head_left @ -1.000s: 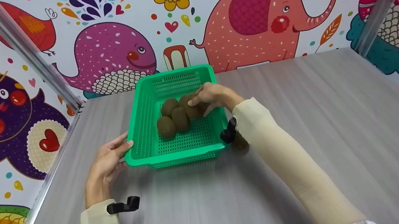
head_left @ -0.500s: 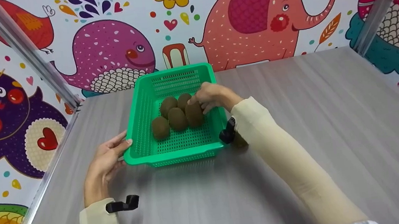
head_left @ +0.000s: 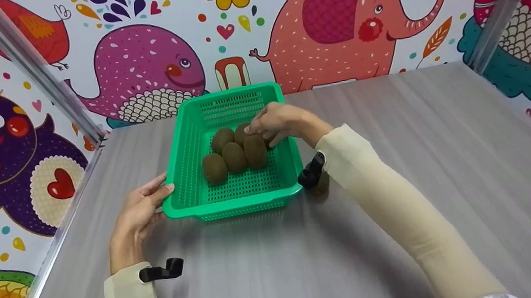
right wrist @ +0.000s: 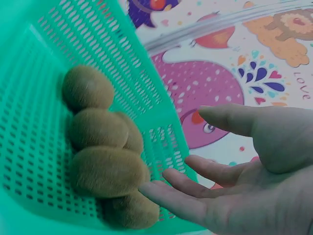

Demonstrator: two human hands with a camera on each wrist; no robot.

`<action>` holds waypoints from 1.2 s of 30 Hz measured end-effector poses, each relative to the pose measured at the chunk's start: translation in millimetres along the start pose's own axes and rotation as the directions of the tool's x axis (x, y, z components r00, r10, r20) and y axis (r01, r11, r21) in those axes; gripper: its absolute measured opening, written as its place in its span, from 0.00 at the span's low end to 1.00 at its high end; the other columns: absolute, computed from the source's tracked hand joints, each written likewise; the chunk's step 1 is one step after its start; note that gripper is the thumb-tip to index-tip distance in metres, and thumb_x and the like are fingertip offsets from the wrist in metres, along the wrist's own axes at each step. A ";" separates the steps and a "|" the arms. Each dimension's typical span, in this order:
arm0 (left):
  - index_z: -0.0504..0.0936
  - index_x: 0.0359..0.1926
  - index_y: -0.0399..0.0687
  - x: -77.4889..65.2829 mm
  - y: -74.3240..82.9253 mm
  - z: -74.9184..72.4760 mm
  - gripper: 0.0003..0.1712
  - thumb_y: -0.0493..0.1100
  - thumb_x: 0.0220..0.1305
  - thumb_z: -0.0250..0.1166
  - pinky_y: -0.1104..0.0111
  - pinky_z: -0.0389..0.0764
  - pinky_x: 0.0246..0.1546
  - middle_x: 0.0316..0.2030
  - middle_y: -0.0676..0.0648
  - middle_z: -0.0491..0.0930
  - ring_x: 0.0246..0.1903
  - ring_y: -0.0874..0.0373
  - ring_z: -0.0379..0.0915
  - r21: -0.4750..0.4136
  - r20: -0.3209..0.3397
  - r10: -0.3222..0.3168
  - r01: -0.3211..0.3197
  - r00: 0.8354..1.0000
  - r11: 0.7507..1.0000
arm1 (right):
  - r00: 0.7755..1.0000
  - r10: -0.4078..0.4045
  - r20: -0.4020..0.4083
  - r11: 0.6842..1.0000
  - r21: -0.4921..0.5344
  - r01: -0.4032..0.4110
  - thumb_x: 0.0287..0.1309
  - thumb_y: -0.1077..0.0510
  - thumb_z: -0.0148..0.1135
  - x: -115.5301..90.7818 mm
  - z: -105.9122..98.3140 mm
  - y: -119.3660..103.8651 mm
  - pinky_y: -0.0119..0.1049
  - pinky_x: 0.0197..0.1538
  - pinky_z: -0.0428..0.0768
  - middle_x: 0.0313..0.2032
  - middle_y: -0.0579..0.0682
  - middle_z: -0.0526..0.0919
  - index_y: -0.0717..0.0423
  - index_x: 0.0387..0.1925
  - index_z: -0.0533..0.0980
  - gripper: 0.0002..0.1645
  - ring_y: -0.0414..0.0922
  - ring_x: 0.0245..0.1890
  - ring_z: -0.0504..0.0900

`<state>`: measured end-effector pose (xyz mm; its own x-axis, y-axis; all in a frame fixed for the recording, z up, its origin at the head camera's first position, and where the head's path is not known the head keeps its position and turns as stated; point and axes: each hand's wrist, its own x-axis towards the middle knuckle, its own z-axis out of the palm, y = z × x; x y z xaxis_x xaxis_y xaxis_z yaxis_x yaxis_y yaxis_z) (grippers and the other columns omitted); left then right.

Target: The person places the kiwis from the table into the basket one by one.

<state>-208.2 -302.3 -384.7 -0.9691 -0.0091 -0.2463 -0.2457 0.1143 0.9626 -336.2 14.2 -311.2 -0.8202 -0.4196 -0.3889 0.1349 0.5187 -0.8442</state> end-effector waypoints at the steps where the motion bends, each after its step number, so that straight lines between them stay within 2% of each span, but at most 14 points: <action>1: 0.57 0.78 0.47 0.3 0.3 0.0 0.37 0.44 0.74 0.59 0.74 0.83 0.30 0.49 0.55 0.79 0.34 0.67 0.82 -0.005 0.002 0.001 -0.001 1.000 1.000 | 1.000 -0.006 0.000 1.000 -0.002 0.006 0.69 0.51 0.63 -2.3 -0.3 -0.4 0.49 0.64 0.79 0.65 0.57 0.74 0.59 0.64 0.72 0.27 0.56 0.68 0.72; 7: 0.57 0.78 0.48 0.4 2.5 0.8 0.36 0.44 0.74 0.59 0.74 0.83 0.31 0.47 0.56 0.78 0.36 0.68 0.81 0.003 0.000 -0.001 0.001 1.000 1.000 | 0.998 -0.066 -0.002 0.997 0.039 0.066 0.68 0.51 0.63 -15.5 -1.1 1.7 0.47 0.63 0.80 0.63 0.54 0.77 0.58 0.66 0.70 0.30 0.55 0.66 0.74; 12: 0.58 0.78 0.48 1.5 4.2 1.2 0.36 0.45 0.74 0.60 0.74 0.83 0.31 0.47 0.56 0.79 0.36 0.68 0.81 0.017 -0.006 0.007 -0.006 1.000 1.000 | 0.992 -0.118 -0.034 0.990 0.075 0.120 0.68 0.54 0.63 -23.6 -2.7 7.5 0.46 0.62 0.81 0.61 0.54 0.79 0.59 0.63 0.73 0.25 0.55 0.65 0.75; 18: 0.58 0.78 0.48 0.6 2.8 0.9 0.36 0.44 0.74 0.59 0.73 0.84 0.32 0.44 0.58 0.81 0.37 0.67 0.82 -0.005 -0.007 0.000 0.000 1.000 1.000 | 0.984 -0.163 -0.071 0.978 0.119 0.170 0.69 0.55 0.62 -29.2 -0.7 22.5 0.47 0.63 0.80 0.61 0.54 0.78 0.58 0.61 0.75 0.23 0.51 0.63 0.77; 23: 0.58 0.78 0.48 0.8 1.0 0.2 0.36 0.43 0.74 0.59 0.73 0.84 0.33 0.45 0.58 0.82 0.37 0.67 0.82 -0.019 -0.007 0.001 -0.001 1.000 1.000 | 0.979 -0.193 -0.070 0.965 0.169 0.202 0.69 0.54 0.62 -34.5 2.0 36.7 0.47 0.64 0.79 0.63 0.54 0.75 0.58 0.62 0.75 0.23 0.51 0.63 0.77; 30: 0.58 0.78 0.48 0.5 0.3 0.0 0.36 0.43 0.74 0.60 0.73 0.83 0.32 0.44 0.59 0.82 0.37 0.67 0.82 -0.020 -0.008 -0.003 0.003 1.000 1.000 | 0.983 -0.175 -0.061 0.957 0.222 0.184 0.69 0.52 0.62 -44.1 0.5 50.9 0.43 0.63 0.80 0.62 0.51 0.77 0.52 0.63 0.76 0.23 0.48 0.60 0.80; 36: 0.57 0.78 0.47 -0.4 0.6 0.8 0.36 0.43 0.75 0.59 0.74 0.83 0.31 0.44 0.60 0.81 0.36 0.68 0.82 -0.002 -0.005 0.004 -0.004 1.000 1.000 | 0.979 -0.194 -0.068 0.942 0.266 0.205 0.68 0.52 0.63 -53.3 -2.3 62.6 0.44 0.64 0.79 0.63 0.53 0.75 0.51 0.64 0.75 0.25 0.50 0.62 0.78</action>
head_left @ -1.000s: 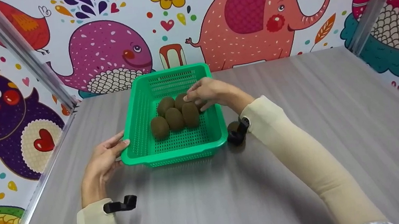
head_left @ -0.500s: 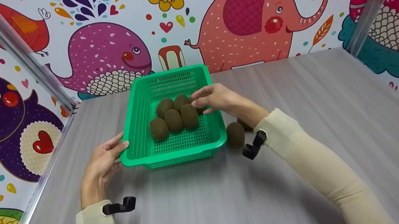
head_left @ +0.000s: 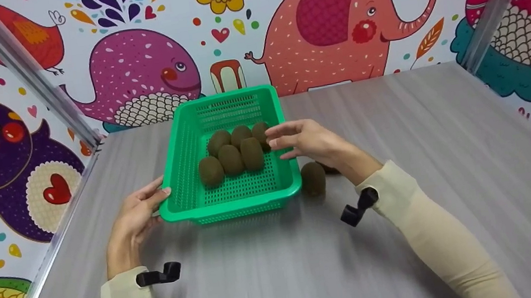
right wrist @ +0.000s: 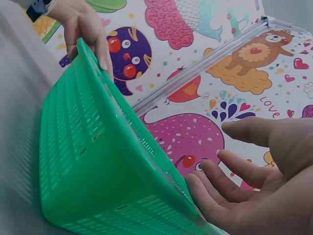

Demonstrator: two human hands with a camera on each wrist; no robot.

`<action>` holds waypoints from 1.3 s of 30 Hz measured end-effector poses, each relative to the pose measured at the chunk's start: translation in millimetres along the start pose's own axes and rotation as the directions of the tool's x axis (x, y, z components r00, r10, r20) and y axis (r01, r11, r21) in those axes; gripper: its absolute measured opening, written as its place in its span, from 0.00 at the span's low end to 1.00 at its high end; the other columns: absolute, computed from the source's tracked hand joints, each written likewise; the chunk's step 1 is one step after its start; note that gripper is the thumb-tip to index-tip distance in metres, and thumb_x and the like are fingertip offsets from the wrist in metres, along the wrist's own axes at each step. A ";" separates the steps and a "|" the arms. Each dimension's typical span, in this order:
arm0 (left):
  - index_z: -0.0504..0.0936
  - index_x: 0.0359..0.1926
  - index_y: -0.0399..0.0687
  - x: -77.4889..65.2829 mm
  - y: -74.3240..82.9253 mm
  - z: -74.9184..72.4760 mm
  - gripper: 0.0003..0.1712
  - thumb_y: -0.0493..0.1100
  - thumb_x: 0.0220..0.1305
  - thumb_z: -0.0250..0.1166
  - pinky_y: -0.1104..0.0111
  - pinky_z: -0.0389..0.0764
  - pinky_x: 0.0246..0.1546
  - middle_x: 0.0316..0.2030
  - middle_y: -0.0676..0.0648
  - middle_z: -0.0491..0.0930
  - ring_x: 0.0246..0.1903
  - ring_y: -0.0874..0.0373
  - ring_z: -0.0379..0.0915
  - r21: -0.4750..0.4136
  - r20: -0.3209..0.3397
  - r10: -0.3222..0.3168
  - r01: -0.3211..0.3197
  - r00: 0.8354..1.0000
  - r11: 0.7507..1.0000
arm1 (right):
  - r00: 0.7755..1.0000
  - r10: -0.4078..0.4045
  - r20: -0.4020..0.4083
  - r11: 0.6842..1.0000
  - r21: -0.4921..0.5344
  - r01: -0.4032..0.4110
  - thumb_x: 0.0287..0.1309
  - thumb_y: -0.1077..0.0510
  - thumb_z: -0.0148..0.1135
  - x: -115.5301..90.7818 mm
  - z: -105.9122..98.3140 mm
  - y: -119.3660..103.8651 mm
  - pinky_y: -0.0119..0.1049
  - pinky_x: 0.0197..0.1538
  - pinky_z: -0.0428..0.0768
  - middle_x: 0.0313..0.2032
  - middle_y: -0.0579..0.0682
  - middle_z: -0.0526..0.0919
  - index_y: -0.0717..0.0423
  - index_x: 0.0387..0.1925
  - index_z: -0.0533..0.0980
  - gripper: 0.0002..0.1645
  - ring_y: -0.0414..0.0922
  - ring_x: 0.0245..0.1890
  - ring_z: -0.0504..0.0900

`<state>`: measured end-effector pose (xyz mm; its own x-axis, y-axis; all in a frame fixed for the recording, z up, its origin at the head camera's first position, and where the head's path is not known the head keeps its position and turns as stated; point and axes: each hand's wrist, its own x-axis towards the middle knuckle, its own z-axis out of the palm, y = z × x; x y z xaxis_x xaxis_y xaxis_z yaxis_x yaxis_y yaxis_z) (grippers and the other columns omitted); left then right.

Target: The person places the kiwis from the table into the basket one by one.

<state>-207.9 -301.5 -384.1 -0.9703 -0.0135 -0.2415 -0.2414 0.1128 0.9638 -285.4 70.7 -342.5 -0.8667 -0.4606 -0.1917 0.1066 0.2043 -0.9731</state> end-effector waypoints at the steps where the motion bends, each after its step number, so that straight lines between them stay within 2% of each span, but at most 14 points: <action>1: 0.58 0.78 0.47 0.1 0.2 0.3 0.35 0.43 0.75 0.59 0.74 0.82 0.30 0.44 0.59 0.82 0.35 0.68 0.82 0.000 0.001 0.001 -0.001 1.000 1.000 | 1.000 -0.006 -0.001 1.000 0.016 0.006 0.68 0.52 0.63 -1.6 -1.0 1.7 0.44 0.64 0.80 0.63 0.53 0.75 0.51 0.64 0.74 0.25 0.50 0.63 0.78; 7: 0.58 0.77 0.47 1.0 0.3 1.3 0.35 0.43 0.74 0.59 0.74 0.83 0.29 0.42 0.59 0.84 0.34 0.67 0.82 -0.019 0.007 -0.008 0.009 1.000 1.000 | 0.999 -0.037 -0.035 0.995 0.096 0.041 0.69 0.55 0.62 -9.7 -9.5 12.7 0.40 0.60 0.82 0.63 0.55 0.76 0.54 0.66 0.73 0.26 0.53 0.64 0.77; 11: 0.58 0.77 0.47 1.1 0.0 0.6 0.35 0.42 0.74 0.59 0.74 0.82 0.28 0.41 0.59 0.84 0.33 0.67 0.82 -0.027 0.003 -0.012 0.012 1.000 1.000 | 0.997 -0.063 -0.039 0.988 0.139 0.068 0.67 0.55 0.64 -15.1 -15.5 17.5 0.40 0.61 0.82 0.67 0.59 0.73 0.58 0.68 0.70 0.30 0.58 0.67 0.74; 16: 0.57 0.78 0.46 0.4 1.4 -0.3 0.37 0.42 0.73 0.60 0.74 0.82 0.28 0.41 0.60 0.82 0.34 0.68 0.81 -0.034 0.004 -0.016 0.016 1.000 0.999 | 0.995 -0.095 -0.041 0.980 0.171 0.101 0.68 0.56 0.63 -21.0 -21.2 21.6 0.39 0.59 0.83 0.67 0.63 0.71 0.62 0.70 0.66 0.33 0.55 0.63 0.78; 19: 0.57 0.78 0.46 0.6 2.0 -0.3 0.37 0.42 0.73 0.60 0.75 0.82 0.29 0.41 0.60 0.83 0.34 0.68 0.82 -0.036 0.010 -0.021 0.022 1.000 0.999 | 0.993 -0.105 -0.052 0.980 0.166 0.112 0.68 0.57 0.62 -23.1 -24.5 23.8 0.38 0.57 0.84 0.65 0.64 0.72 0.62 0.69 0.67 0.31 0.51 0.59 0.81; 25: 0.57 0.77 0.45 1.2 1.2 0.2 0.36 0.42 0.74 0.60 0.74 0.83 0.30 0.41 0.59 0.84 0.34 0.67 0.83 -0.042 0.014 -0.021 0.022 1.000 0.999 | 0.990 -0.121 -0.068 0.978 0.163 0.131 0.66 0.54 0.66 -28.5 -29.1 24.6 0.39 0.59 0.82 0.66 0.61 0.73 0.60 0.68 0.69 0.33 0.52 0.61 0.80; 29: 0.57 0.78 0.46 1.4 -0.1 0.1 0.37 0.43 0.74 0.60 0.73 0.84 0.31 0.42 0.60 0.84 0.35 0.67 0.83 -0.036 0.024 -0.017 0.018 1.000 0.999 | 0.985 -0.141 -0.097 0.980 0.125 0.152 0.64 0.52 0.68 -32.6 -31.8 23.1 0.39 0.60 0.82 0.64 0.57 0.76 0.58 0.66 0.72 0.32 0.51 0.61 0.81; 34: 0.56 0.78 0.47 1.0 -0.6 -1.1 0.38 0.45 0.73 0.61 0.73 0.84 0.31 0.44 0.60 0.83 0.36 0.67 0.83 -0.030 0.021 -0.016 0.017 1.000 0.999 | 0.976 -0.169 -0.135 0.985 0.013 0.172 0.64 0.51 0.68 -33.0 -36.3 22.2 0.41 0.59 0.83 0.61 0.54 0.78 0.56 0.62 0.75 0.28 0.47 0.56 0.82; 39: 0.57 0.78 0.47 0.5 1.5 -1.2 0.37 0.44 0.73 0.61 0.74 0.83 0.30 0.43 0.60 0.84 0.34 0.67 0.82 -0.037 0.014 -0.024 0.025 1.000 0.999 | 0.974 -0.178 -0.141 0.983 -0.063 0.170 0.62 0.49 0.69 -30.9 -40.9 22.5 0.43 0.60 0.82 0.62 0.53 0.78 0.54 0.62 0.76 0.29 0.47 0.56 0.83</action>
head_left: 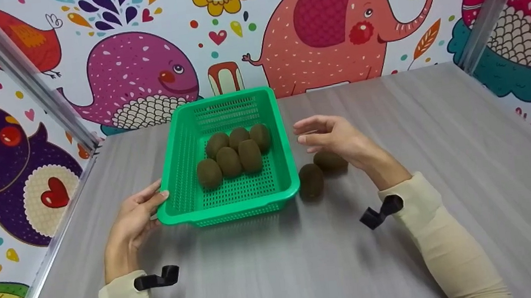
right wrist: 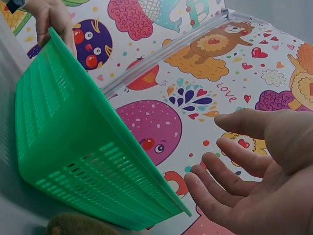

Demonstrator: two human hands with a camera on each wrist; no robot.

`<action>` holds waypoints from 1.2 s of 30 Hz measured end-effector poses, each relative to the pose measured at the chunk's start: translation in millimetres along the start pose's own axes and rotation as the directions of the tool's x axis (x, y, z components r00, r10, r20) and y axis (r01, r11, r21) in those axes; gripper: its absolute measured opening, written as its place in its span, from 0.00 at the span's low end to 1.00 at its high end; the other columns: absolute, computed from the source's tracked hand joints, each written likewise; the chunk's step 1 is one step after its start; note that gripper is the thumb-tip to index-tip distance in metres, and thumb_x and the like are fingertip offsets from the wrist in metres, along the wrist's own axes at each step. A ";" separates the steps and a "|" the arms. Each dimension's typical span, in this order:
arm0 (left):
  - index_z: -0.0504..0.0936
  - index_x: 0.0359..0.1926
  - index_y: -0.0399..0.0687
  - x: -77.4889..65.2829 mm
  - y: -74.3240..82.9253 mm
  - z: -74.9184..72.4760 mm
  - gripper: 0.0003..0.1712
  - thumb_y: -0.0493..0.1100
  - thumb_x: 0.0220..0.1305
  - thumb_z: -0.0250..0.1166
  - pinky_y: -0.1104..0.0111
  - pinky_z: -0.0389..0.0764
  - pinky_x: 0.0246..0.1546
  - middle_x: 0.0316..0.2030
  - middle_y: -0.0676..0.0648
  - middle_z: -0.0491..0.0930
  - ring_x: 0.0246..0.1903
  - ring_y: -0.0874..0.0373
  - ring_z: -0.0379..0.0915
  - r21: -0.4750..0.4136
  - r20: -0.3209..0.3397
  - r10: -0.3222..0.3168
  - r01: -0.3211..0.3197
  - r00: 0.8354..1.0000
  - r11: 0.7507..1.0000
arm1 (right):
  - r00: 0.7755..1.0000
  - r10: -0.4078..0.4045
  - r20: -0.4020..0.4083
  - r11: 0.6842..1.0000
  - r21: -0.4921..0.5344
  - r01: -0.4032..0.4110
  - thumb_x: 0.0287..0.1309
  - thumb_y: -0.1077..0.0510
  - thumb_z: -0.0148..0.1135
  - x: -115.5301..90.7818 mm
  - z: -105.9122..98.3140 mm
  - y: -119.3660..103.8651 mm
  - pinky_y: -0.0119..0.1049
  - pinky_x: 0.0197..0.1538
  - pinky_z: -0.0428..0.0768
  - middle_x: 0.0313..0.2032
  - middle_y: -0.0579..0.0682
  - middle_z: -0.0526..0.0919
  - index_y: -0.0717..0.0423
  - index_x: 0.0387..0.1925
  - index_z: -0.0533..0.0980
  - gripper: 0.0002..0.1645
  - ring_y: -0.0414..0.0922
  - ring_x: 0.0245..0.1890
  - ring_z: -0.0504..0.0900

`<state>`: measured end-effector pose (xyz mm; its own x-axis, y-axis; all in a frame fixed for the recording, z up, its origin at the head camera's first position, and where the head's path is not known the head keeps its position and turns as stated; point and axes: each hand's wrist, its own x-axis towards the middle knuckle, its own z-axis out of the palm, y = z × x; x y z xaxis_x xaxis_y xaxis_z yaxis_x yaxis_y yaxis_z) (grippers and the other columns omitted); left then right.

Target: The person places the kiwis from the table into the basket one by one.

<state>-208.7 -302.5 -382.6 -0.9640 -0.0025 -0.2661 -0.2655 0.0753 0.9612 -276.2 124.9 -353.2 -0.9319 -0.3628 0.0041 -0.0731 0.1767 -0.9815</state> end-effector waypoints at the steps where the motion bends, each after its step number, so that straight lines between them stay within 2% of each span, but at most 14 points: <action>1: 0.57 0.78 0.47 0.0 -0.1 -0.2 0.37 0.44 0.73 0.61 0.74 0.83 0.30 0.43 0.60 0.84 0.34 0.67 0.82 -0.004 0.002 -0.001 0.001 1.000 1.000 | 1.000 0.000 0.001 1.000 -0.009 0.000 0.62 0.48 0.69 0.1 -1.4 0.6 0.43 0.60 0.82 0.62 0.53 0.78 0.54 0.62 0.76 0.30 0.47 0.56 0.83; 4: 0.56 0.78 0.47 0.0 -0.3 -0.4 0.38 0.44 0.74 0.60 0.74 0.83 0.30 0.42 0.59 0.85 0.33 0.67 0.82 -0.011 0.010 -0.002 0.002 1.000 1.000 | 1.000 0.004 -0.001 1.000 -0.028 -0.004 0.62 0.48 0.69 0.0 -6.9 2.8 0.44 0.61 0.81 0.61 0.51 0.79 0.53 0.62 0.76 0.30 0.47 0.57 0.82; 10: 0.55 0.78 0.47 0.2 -0.1 -1.1 0.38 0.44 0.74 0.60 0.73 0.83 0.30 0.43 0.60 0.84 0.34 0.67 0.83 0.001 0.013 -0.010 0.010 1.000 1.000 | 1.000 0.006 -0.020 0.991 -0.131 -0.008 0.64 0.49 0.68 -1.5 -23.5 6.3 0.41 0.61 0.81 0.60 0.53 0.79 0.55 0.63 0.74 0.29 0.50 0.58 0.81; 17: 0.55 0.78 0.47 0.7 0.1 -0.9 0.38 0.45 0.73 0.61 0.74 0.83 0.29 0.42 0.60 0.84 0.33 0.67 0.82 0.011 0.000 -0.006 0.006 1.000 1.000 | 0.999 0.034 -0.024 0.980 -0.197 -0.038 0.62 0.44 0.68 -3.7 -39.8 6.9 0.41 0.62 0.80 0.61 0.53 0.78 0.54 0.64 0.74 0.33 0.48 0.57 0.81; 23: 0.55 0.78 0.47 -0.8 0.3 0.0 0.38 0.45 0.74 0.60 0.74 0.82 0.29 0.43 0.60 0.83 0.33 0.68 0.82 0.044 -0.008 0.001 -0.001 1.000 0.999 | 0.998 0.061 0.004 0.977 -0.204 -0.059 0.62 0.44 0.68 1.7 -48.9 17.9 0.40 0.61 0.81 0.62 0.56 0.77 0.55 0.64 0.73 0.34 0.47 0.55 0.81; 28: 0.55 0.78 0.47 -0.9 0.5 0.6 0.38 0.44 0.74 0.60 0.74 0.83 0.30 0.43 0.59 0.83 0.33 0.68 0.82 0.034 -0.012 0.003 -0.003 1.000 0.999 | 0.999 0.045 0.024 0.981 -0.188 -0.040 0.63 0.46 0.68 8.0 -56.5 32.9 0.40 0.61 0.81 0.61 0.55 0.78 0.56 0.64 0.73 0.33 0.48 0.57 0.81; 35: 0.55 0.78 0.47 -1.2 -0.1 0.4 0.38 0.45 0.74 0.60 0.73 0.84 0.31 0.43 0.58 0.83 0.35 0.67 0.83 0.019 -0.008 0.003 -0.003 1.000 1.000 | 0.998 0.025 0.055 0.988 -0.152 -0.016 0.63 0.48 0.68 16.0 -63.3 54.2 0.48 0.66 0.77 0.63 0.55 0.77 0.57 0.66 0.72 0.34 0.48 0.60 0.80; 36: 0.55 0.78 0.47 -1.0 -0.4 0.4 0.38 0.45 0.74 0.60 0.73 0.84 0.31 0.43 0.58 0.83 0.35 0.67 0.83 0.020 -0.009 0.003 -0.002 1.000 1.000 | 0.998 0.021 0.059 0.988 -0.154 -0.012 0.63 0.48 0.68 16.3 -64.0 56.3 0.46 0.66 0.77 0.63 0.55 0.77 0.56 0.66 0.72 0.33 0.48 0.60 0.80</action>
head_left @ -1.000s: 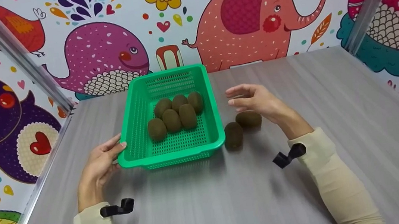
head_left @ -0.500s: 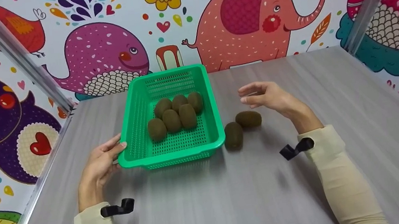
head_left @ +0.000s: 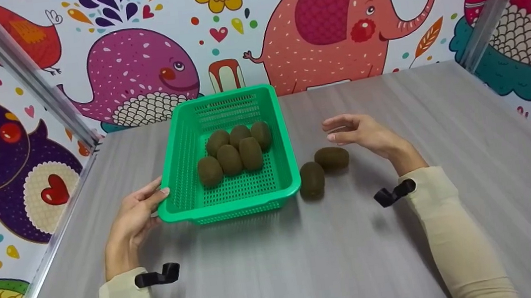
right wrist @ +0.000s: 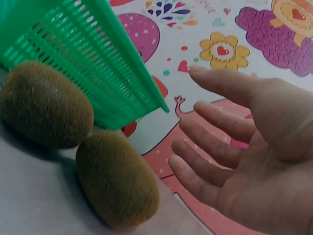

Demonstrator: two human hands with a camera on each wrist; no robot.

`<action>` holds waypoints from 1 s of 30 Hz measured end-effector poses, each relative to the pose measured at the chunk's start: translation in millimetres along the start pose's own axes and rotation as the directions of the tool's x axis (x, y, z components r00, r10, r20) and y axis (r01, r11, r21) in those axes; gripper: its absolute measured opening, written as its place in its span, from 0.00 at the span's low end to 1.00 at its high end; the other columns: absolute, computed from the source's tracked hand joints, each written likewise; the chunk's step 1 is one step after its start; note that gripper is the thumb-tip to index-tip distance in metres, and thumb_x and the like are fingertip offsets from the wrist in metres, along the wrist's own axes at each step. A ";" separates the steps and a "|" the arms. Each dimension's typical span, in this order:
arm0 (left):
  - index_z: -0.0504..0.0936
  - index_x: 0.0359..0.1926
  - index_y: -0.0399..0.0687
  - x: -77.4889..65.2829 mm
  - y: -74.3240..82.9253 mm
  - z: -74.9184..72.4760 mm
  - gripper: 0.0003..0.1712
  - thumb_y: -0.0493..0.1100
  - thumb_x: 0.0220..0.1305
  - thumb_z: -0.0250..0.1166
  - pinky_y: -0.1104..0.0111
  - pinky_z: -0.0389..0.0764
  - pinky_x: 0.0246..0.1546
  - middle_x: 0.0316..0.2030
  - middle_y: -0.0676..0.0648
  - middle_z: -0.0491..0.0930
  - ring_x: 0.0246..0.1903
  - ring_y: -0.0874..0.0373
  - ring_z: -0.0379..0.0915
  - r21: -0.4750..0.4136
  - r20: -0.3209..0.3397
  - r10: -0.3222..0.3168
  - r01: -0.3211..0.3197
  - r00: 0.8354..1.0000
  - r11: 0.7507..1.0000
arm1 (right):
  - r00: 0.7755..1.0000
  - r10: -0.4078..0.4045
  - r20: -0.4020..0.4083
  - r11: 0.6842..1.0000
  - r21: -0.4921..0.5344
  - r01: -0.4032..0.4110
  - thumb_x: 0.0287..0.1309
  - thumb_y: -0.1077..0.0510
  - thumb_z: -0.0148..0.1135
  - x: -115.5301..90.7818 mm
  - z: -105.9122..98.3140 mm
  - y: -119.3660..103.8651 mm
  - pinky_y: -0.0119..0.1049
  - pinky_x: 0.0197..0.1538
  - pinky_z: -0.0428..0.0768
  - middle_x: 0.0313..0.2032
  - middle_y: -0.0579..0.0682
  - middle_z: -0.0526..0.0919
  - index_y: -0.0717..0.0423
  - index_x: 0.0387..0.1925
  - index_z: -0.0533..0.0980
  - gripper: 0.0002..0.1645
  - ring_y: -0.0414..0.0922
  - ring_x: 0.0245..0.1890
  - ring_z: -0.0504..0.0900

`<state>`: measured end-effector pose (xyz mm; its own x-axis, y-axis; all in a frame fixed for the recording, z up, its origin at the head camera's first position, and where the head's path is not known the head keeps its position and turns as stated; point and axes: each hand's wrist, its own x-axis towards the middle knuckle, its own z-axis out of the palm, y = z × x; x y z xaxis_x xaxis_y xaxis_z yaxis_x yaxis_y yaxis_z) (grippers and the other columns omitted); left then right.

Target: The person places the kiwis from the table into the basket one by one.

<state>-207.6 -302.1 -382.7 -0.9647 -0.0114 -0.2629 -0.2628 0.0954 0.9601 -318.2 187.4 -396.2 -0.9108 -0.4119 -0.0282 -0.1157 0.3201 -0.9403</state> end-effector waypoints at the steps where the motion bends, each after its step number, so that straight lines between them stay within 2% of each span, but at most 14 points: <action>1: 0.55 0.78 0.47 0.3 0.0 0.0 0.38 0.45 0.74 0.60 0.73 0.84 0.32 0.43 0.58 0.83 0.35 0.67 0.83 0.000 -0.001 0.000 0.000 1.000 1.000 | 1.000 -0.004 0.004 1.000 -0.004 0.004 0.63 0.48 0.68 0.2 -0.6 2.3 0.46 0.67 0.77 0.64 0.56 0.76 0.55 0.66 0.72 0.33 0.48 0.61 0.79; 5: 0.55 0.78 0.48 1.0 0.9 0.6 0.38 0.45 0.73 0.60 0.73 0.84 0.32 0.45 0.58 0.82 0.36 0.67 0.82 -0.009 -0.001 0.000 0.000 1.000 1.000 | 1.000 -0.023 0.017 1.000 -0.012 0.023 0.63 0.48 0.68 0.8 -3.2 10.7 0.48 0.70 0.73 0.67 0.59 0.73 0.52 0.66 0.72 0.32 0.50 0.65 0.75; 9: 0.55 0.78 0.48 1.4 1.7 0.9 0.38 0.44 0.74 0.60 0.73 0.84 0.32 0.45 0.58 0.82 0.36 0.67 0.82 -0.023 0.005 0.000 0.000 1.000 1.000 | 0.999 -0.034 0.042 0.999 -0.008 0.035 0.63 0.50 0.68 1.7 -5.4 19.5 0.57 0.73 0.66 0.68 0.61 0.71 0.54 0.68 0.70 0.34 0.55 0.69 0.72; 14: 0.54 0.79 0.48 0.3 0.7 0.3 0.38 0.45 0.74 0.60 0.73 0.83 0.32 0.47 0.58 0.81 0.36 0.67 0.82 -0.004 0.003 -0.004 0.004 1.000 1.000 | 0.997 0.016 0.076 1.000 -0.006 -0.015 0.62 0.50 0.69 3.6 -5.9 28.8 0.60 0.75 0.62 0.70 0.60 0.69 0.57 0.70 0.67 0.39 0.57 0.70 0.69; 19: 0.54 0.79 0.49 -0.3 0.5 0.2 0.38 0.46 0.74 0.60 0.74 0.82 0.32 0.47 0.60 0.80 0.36 0.68 0.81 0.007 0.005 -0.011 0.011 1.000 1.000 | 0.993 0.073 0.089 0.997 -0.028 -0.071 0.59 0.51 0.71 5.4 -6.5 35.6 0.61 0.75 0.60 0.71 0.57 0.68 0.54 0.72 0.66 0.42 0.58 0.72 0.68; 30: 0.55 0.78 0.48 -0.1 0.0 0.8 0.38 0.46 0.74 0.60 0.74 0.82 0.31 0.44 0.60 0.82 0.35 0.68 0.81 -0.001 0.000 -0.010 0.010 1.000 1.000 | 0.986 0.091 0.143 0.988 -0.137 -0.072 0.58 0.49 0.72 5.8 -5.6 39.6 0.62 0.74 0.61 0.71 0.56 0.68 0.51 0.72 0.66 0.43 0.58 0.73 0.64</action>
<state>-207.5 -301.3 -382.8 -0.9620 -0.0123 -0.2729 -0.2729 0.0943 0.9574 -330.3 202.5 -431.7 -0.8515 -0.4986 -0.1621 -0.1034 0.4627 -0.8805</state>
